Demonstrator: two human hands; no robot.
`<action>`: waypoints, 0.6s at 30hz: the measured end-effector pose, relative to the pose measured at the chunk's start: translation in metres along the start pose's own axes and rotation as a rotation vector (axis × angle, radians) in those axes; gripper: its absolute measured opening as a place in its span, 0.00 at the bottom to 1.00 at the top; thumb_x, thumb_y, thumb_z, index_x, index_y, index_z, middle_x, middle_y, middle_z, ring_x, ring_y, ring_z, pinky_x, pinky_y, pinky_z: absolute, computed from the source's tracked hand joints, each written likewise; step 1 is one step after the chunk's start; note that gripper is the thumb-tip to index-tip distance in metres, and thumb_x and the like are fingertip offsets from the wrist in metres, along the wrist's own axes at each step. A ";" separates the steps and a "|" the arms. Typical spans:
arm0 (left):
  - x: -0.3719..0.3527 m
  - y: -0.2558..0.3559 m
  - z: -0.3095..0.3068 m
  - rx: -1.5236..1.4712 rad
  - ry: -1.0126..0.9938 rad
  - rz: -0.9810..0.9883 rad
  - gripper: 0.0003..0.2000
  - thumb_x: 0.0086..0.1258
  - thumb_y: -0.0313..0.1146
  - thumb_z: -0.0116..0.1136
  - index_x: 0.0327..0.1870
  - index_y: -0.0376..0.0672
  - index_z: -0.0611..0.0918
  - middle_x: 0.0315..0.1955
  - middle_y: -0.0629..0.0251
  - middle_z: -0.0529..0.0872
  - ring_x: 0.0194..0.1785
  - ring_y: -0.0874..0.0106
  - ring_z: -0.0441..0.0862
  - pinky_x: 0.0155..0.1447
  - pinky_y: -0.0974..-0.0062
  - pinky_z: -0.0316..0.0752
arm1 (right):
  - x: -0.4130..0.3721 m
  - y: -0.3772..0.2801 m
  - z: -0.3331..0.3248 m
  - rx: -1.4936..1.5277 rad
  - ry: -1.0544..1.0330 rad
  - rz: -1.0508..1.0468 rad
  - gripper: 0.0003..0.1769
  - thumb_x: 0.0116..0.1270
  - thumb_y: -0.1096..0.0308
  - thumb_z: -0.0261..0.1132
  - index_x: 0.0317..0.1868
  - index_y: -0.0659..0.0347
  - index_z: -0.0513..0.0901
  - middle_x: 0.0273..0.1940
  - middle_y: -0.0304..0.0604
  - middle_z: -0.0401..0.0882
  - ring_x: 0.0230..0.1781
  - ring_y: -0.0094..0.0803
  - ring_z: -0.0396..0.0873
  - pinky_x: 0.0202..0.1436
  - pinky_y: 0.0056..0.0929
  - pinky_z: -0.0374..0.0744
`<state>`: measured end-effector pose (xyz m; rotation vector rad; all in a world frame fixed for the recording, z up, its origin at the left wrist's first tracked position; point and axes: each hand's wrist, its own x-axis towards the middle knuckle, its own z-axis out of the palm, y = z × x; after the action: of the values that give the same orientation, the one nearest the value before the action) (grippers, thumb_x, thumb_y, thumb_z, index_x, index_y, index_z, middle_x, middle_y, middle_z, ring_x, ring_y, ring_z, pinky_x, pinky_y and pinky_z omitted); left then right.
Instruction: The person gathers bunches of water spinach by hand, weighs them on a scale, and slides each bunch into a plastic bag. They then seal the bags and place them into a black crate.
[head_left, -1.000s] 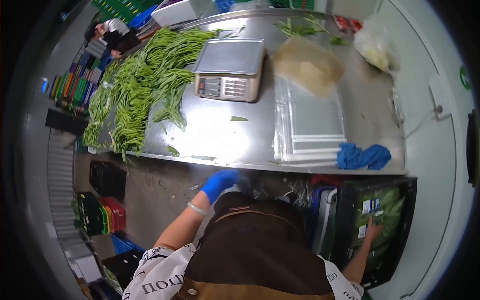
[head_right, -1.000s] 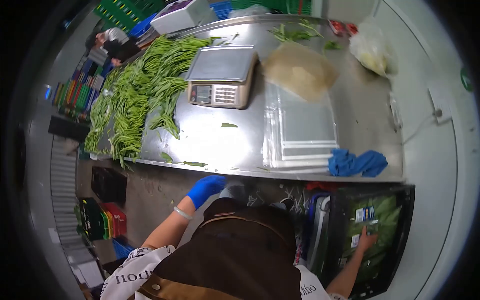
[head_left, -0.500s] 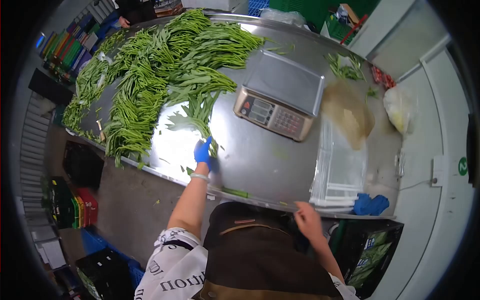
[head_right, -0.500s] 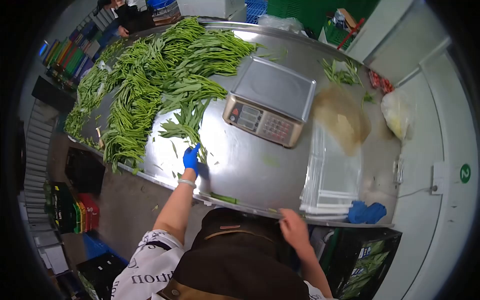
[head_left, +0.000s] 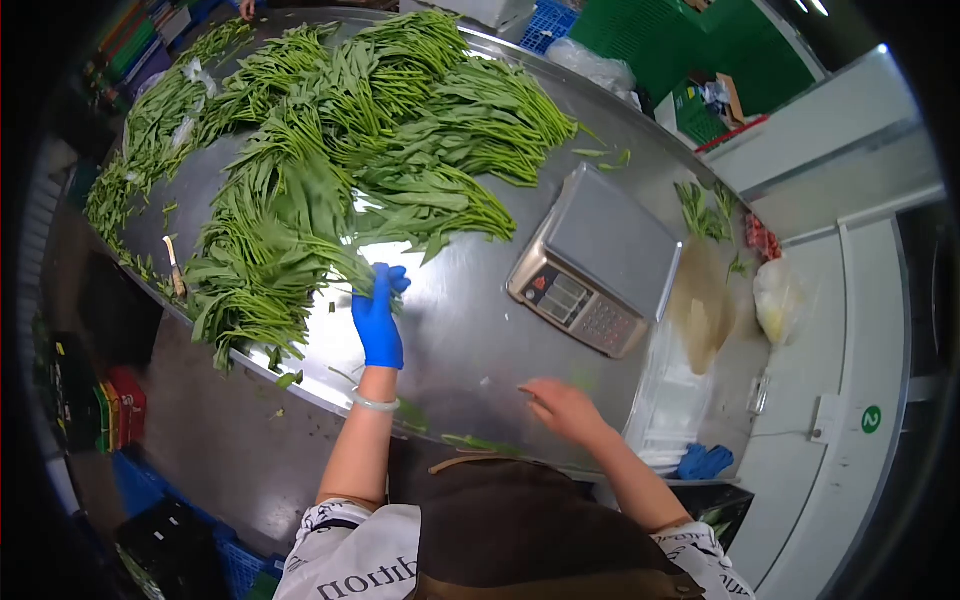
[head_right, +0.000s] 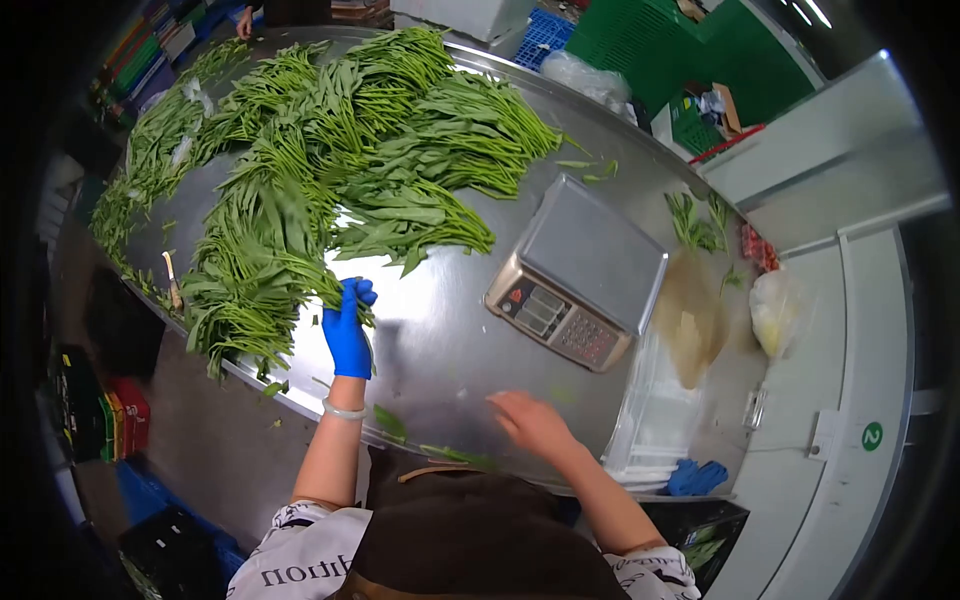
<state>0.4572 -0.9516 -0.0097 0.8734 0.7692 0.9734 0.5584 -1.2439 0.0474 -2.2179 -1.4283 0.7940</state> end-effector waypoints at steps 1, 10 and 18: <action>0.006 -0.014 -0.005 -0.004 0.037 -0.066 0.14 0.73 0.34 0.53 0.54 0.36 0.75 0.36 0.61 0.83 0.35 0.76 0.78 0.42 0.78 0.74 | 0.024 0.009 -0.003 -0.040 0.037 -0.055 0.16 0.62 0.68 0.61 0.51 0.57 0.77 0.50 0.45 0.78 0.52 0.45 0.76 0.54 0.39 0.76; -0.017 -0.131 -0.036 -0.472 0.142 -0.663 0.18 0.69 0.28 0.56 0.59 0.42 0.72 0.31 0.66 0.78 0.32 0.75 0.73 0.38 0.77 0.69 | 0.270 0.061 -0.048 -0.169 0.293 0.093 0.40 0.49 0.68 0.72 0.63 0.67 0.65 0.61 0.57 0.68 0.63 0.52 0.65 0.67 0.40 0.65; 0.016 -0.131 -0.004 -0.523 0.047 -0.753 0.21 0.64 0.23 0.59 0.60 0.39 0.74 0.53 0.64 0.79 0.36 0.79 0.72 0.43 0.82 0.70 | 0.331 0.108 0.006 -0.123 0.105 0.273 0.33 0.47 0.64 0.73 0.54 0.63 0.74 0.44 0.52 0.81 0.47 0.50 0.78 0.55 0.43 0.73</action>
<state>0.5074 -0.9751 -0.1297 0.0727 0.7472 0.4736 0.7364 -0.9863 -0.1039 -2.5456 -1.1693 0.6771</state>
